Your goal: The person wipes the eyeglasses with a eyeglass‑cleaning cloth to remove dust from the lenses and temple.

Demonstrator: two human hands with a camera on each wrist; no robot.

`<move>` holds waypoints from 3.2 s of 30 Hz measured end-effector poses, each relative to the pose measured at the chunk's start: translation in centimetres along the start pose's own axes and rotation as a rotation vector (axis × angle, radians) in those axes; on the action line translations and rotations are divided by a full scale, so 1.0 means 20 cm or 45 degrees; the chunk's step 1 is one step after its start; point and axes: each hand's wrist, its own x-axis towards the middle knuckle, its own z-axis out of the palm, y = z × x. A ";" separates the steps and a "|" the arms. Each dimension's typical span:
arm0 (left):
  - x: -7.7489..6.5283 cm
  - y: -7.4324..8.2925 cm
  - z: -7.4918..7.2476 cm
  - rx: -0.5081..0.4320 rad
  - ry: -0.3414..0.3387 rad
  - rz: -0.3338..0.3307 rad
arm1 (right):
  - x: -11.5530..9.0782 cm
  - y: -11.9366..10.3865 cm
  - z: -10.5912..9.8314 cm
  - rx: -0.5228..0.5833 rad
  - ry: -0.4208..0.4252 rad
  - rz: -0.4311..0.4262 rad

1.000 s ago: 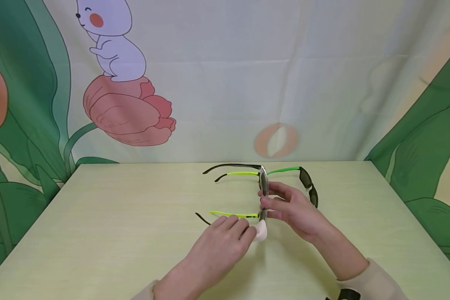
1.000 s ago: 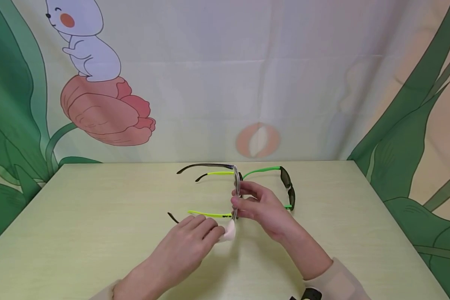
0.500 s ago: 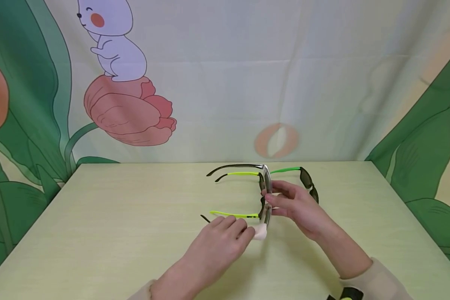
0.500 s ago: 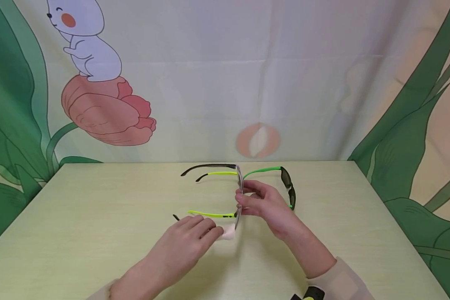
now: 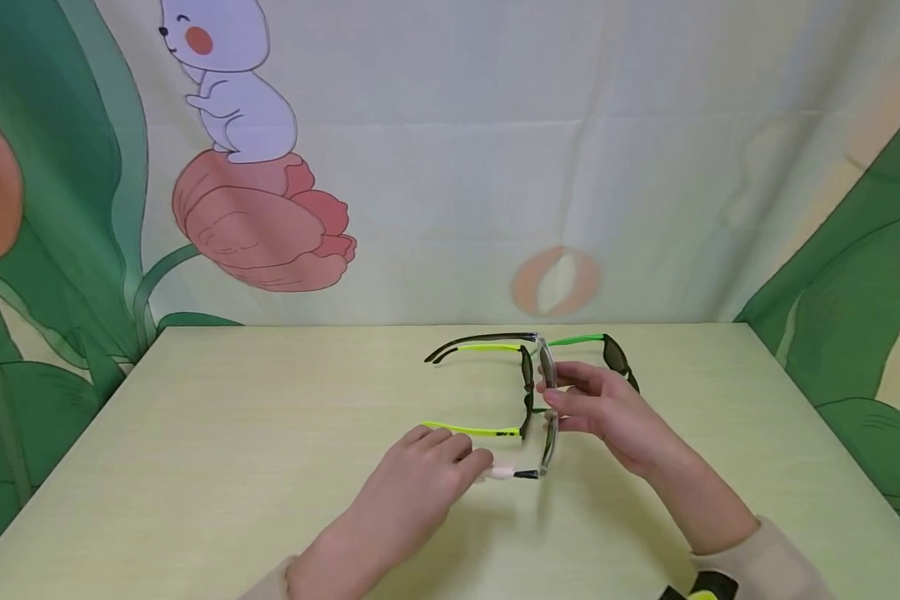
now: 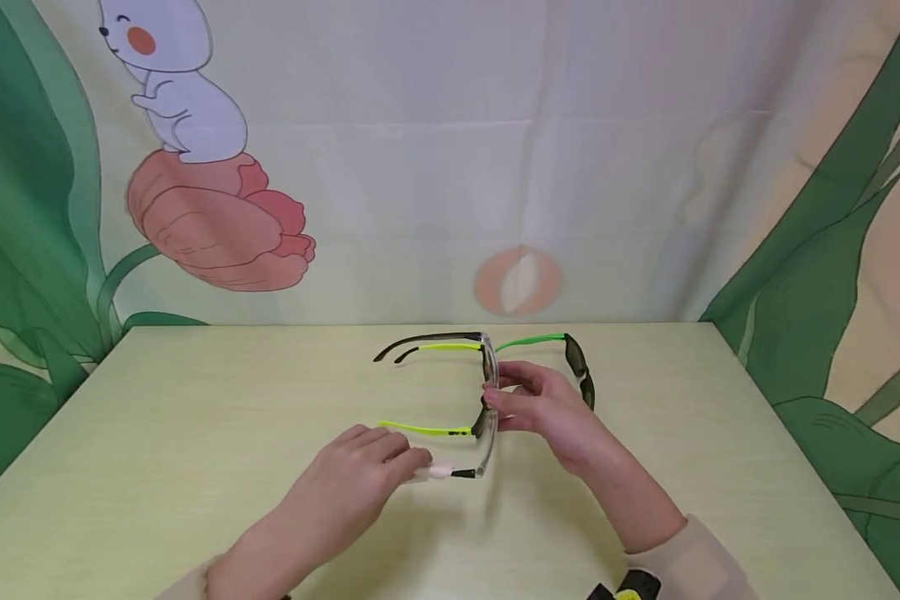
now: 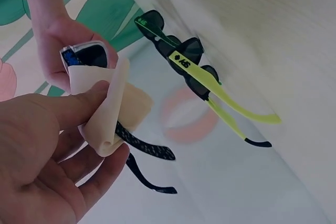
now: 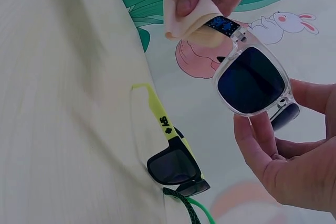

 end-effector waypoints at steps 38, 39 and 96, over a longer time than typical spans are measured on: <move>0.01 -0.12 -0.01 -0.316 0.116 -0.015 | -0.03 0.00 -0.06 0.080 -0.021 0.009; 0.02 -0.12 -0.02 -0.306 0.120 -0.007 | -0.03 0.00 -0.05 0.081 -0.016 0.008; -0.03 -0.21 0.02 -0.493 0.024 -0.114 | -0.05 -0.04 -0.08 -0.059 0.057 -0.034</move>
